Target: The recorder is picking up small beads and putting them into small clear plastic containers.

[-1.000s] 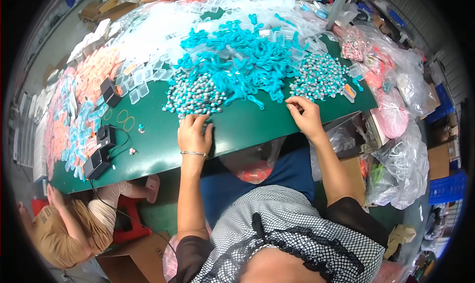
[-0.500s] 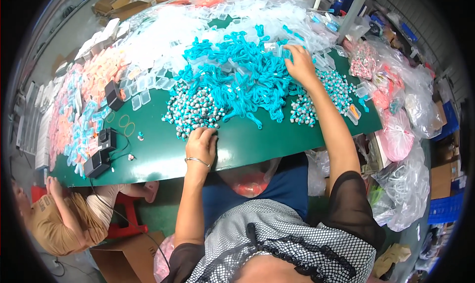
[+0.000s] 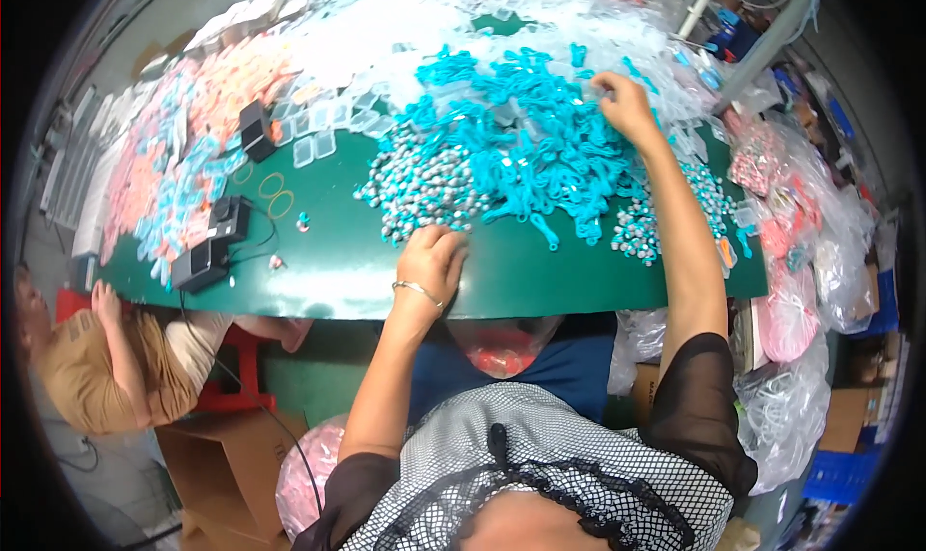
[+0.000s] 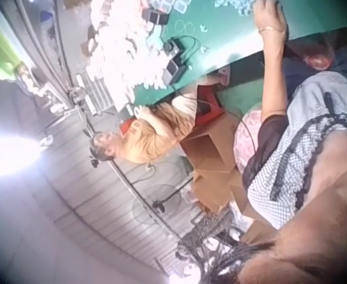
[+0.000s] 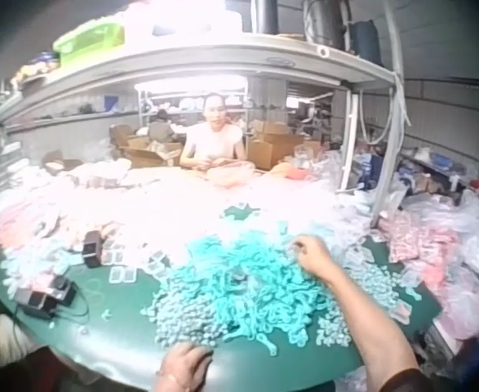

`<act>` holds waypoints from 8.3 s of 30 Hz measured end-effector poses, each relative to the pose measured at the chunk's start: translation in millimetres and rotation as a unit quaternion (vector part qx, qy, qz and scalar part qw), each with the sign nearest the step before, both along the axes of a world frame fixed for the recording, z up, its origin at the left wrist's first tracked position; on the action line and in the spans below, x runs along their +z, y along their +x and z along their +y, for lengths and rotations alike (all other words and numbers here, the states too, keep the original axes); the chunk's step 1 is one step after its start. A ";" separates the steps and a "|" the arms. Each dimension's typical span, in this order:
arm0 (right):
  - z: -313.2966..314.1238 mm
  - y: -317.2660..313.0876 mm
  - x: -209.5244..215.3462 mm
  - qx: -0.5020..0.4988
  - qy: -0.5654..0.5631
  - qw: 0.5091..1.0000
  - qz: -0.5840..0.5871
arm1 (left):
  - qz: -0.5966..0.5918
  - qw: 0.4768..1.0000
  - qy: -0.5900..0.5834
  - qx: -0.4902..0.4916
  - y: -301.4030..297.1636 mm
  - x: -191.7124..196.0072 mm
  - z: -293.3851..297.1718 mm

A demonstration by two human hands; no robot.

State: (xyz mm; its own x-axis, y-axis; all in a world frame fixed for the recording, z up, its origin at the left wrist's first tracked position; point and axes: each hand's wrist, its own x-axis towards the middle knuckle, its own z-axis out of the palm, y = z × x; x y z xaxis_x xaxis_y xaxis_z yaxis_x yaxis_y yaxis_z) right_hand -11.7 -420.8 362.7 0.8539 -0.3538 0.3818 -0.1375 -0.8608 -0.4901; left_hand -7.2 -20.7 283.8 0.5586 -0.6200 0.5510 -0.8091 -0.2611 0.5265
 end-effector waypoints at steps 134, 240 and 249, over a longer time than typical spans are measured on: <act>127.0 -210.4 -55.7 -0.072 -0.082 0.986 -0.127 | 0.023 0.993 0.036 0.109 -29.6 -11.6 20.5; 193.8 -224.0 -65.5 0.180 0.069 0.980 -0.055 | -0.021 0.986 0.042 -0.159 -103.2 4.0 -38.0; 223.8 -166.5 -52.3 0.231 -0.049 0.971 -0.037 | -0.131 0.989 0.054 -0.042 -57.2 10.8 41.5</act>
State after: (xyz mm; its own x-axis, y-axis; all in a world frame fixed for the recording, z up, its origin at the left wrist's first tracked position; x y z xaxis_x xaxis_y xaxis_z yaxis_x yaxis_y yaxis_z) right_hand -178.2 -197.1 310.4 0.8814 0.1019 0.4613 0.3077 -0.8648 -0.3968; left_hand -64.4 20.8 294.6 0.3491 -0.7217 0.5977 -0.9354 -0.2298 0.2688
